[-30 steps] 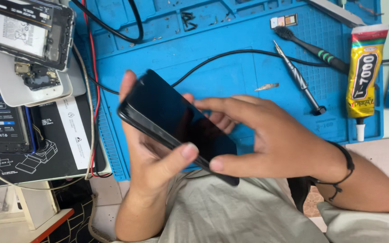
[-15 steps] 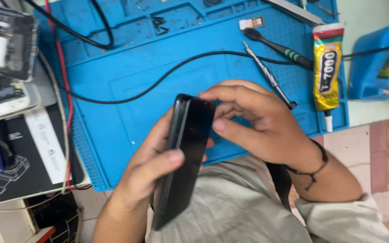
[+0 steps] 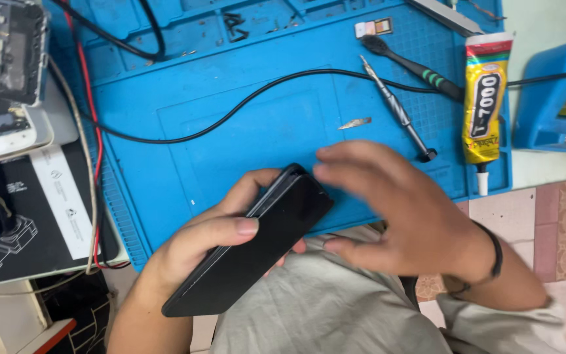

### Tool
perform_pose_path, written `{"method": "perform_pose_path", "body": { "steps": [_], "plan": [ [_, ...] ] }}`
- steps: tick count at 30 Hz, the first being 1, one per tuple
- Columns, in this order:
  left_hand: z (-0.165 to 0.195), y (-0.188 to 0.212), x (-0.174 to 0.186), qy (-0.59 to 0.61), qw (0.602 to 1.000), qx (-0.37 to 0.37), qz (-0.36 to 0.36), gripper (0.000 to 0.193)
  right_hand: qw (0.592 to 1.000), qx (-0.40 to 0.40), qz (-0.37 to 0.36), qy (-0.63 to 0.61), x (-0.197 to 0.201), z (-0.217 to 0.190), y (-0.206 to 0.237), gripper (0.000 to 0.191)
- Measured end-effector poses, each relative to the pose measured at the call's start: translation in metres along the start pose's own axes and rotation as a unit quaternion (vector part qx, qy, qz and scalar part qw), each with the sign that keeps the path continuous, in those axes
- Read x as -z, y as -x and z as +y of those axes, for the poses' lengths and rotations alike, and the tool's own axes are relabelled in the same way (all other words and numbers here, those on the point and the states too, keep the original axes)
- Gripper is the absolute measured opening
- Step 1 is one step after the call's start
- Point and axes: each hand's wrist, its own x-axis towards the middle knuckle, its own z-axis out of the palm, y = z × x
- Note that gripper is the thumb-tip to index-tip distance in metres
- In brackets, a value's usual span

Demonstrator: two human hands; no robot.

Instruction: The person holds a smartphone and presses along its screen edge, then uses a glue tube to apply adhesive around the perimeter of the phone frame, rotating the phone to reach each side. They briefly power the screen on mid-task and continue applying adhesive along the edges.

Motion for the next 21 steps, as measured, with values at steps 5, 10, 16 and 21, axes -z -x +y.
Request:
{"method": "perform_pose_path", "body": {
  "steps": [5,10,16,21],
  "plan": [
    [-0.012,0.000,-0.005,-0.001,0.999,0.046,-0.015,0.075,0.951,0.159,-0.001,0.266,-0.008,-0.014,0.005,0.064],
    [-0.018,-0.001,0.008,0.102,0.991,0.077,-0.047,0.068,0.967,0.116,-0.068,0.219,-0.004,-0.015,0.004,0.073],
    [0.009,0.026,0.031,-0.056,0.994,-0.090,-0.041,0.076,0.982,0.046,-0.098,0.154,0.005,-0.021,-0.012,0.085],
    [0.026,0.034,0.022,-0.587,0.779,-0.196,0.099,0.094,0.985,0.002,-0.073,0.157,0.000,-0.013,-0.020,0.087]
  ]
}}
